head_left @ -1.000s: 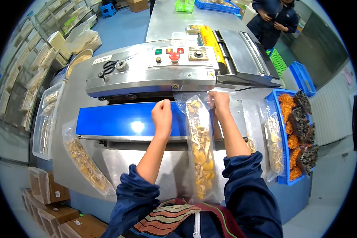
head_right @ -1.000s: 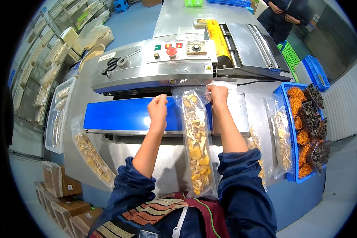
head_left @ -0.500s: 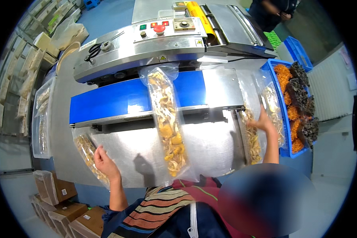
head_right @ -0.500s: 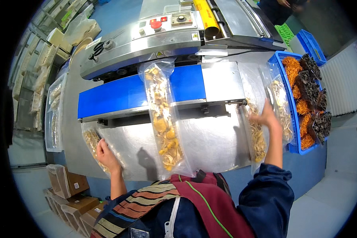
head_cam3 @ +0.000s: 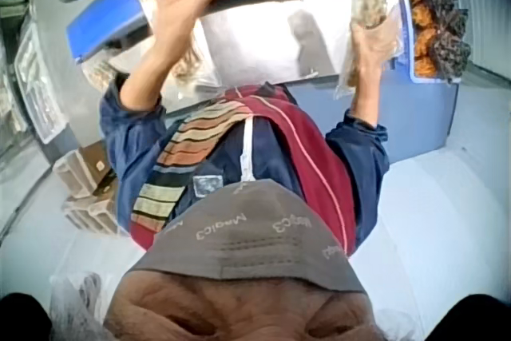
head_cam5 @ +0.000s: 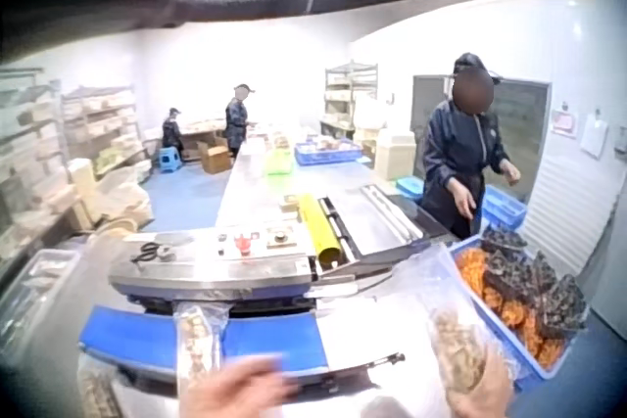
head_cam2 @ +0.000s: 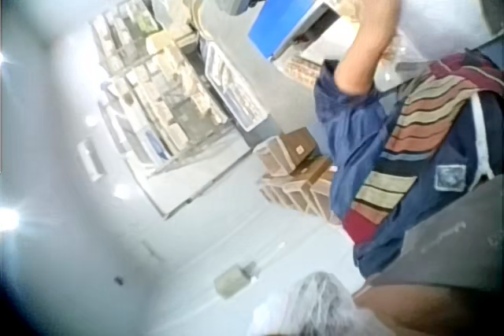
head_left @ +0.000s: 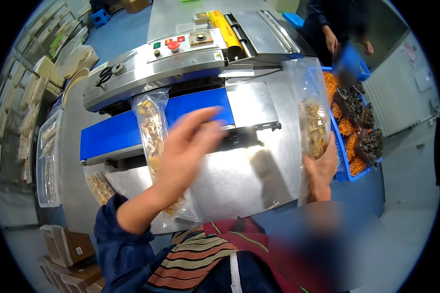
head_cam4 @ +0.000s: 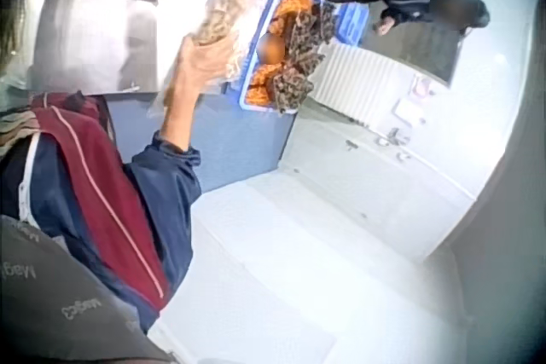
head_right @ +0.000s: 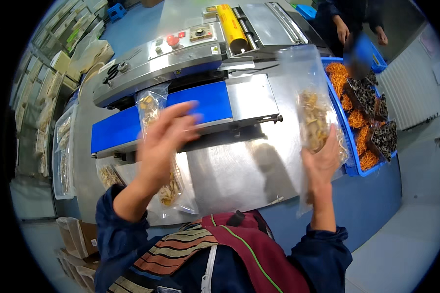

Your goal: The person places dried food items into clear plastic bags and seals them using a heat-sealing machine. They handle various dried goods, including white strips and yellow pieces, placing them into bags and arranging the sealed packages into a large plastic bin.

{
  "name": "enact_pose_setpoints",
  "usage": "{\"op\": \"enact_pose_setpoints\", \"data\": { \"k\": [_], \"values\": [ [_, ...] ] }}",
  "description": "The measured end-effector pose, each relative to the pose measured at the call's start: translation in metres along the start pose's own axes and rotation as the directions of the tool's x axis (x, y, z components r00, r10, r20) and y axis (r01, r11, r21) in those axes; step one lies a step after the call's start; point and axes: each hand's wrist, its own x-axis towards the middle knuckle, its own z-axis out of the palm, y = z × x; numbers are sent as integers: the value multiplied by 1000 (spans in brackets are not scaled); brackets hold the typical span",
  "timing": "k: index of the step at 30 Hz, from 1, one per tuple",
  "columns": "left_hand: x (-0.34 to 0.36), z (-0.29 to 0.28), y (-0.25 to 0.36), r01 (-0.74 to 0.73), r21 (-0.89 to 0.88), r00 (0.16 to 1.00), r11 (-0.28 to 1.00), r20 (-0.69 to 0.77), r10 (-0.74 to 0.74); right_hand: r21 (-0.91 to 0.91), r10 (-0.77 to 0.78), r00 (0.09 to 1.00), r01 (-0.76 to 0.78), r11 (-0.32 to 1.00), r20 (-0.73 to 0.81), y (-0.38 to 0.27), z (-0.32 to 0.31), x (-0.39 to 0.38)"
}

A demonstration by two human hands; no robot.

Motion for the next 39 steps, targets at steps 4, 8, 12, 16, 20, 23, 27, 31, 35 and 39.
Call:
{"op": "enact_pose_setpoints", "data": {
  "k": [4,8,12,16,20,23,27,31,35,39],
  "values": [
    [67,73,-42,338,88,941,937,-25,-337,-16,-192,980,191,981,-58,-62,-4,-29],
    [99,81,-101,199,-350,931,915,-224,-288,33,-175,984,176,984,-40,-78,29,-61],
    [96,59,-118,265,-471,874,841,-250,-416,309,-83,935,-29,951,345,-61,45,-58],
    [104,55,-126,370,-518,884,771,-60,-464,688,57,951,-260,677,303,-35,83,26],
    [107,56,-132,414,-487,873,769,-27,-487,802,-32,892,-389,453,451,-62,92,76],
    [106,52,-137,357,-558,903,749,0,-430,822,53,896,-426,378,441,-61,106,78],
    [111,36,-156,248,-366,942,897,-123,-311,807,245,872,-486,336,423,-50,131,75],
    [120,34,-164,124,-64,956,990,-259,-136,802,309,844,-523,289,439,-58,145,79],
    [134,25,-176,93,20,974,995,-211,-87,801,329,836,-530,276,440,-59,155,86],
    [153,27,-172,250,-240,913,938,-263,-311,793,373,814,-552,258,446,-67,157,111]
  ]
}}
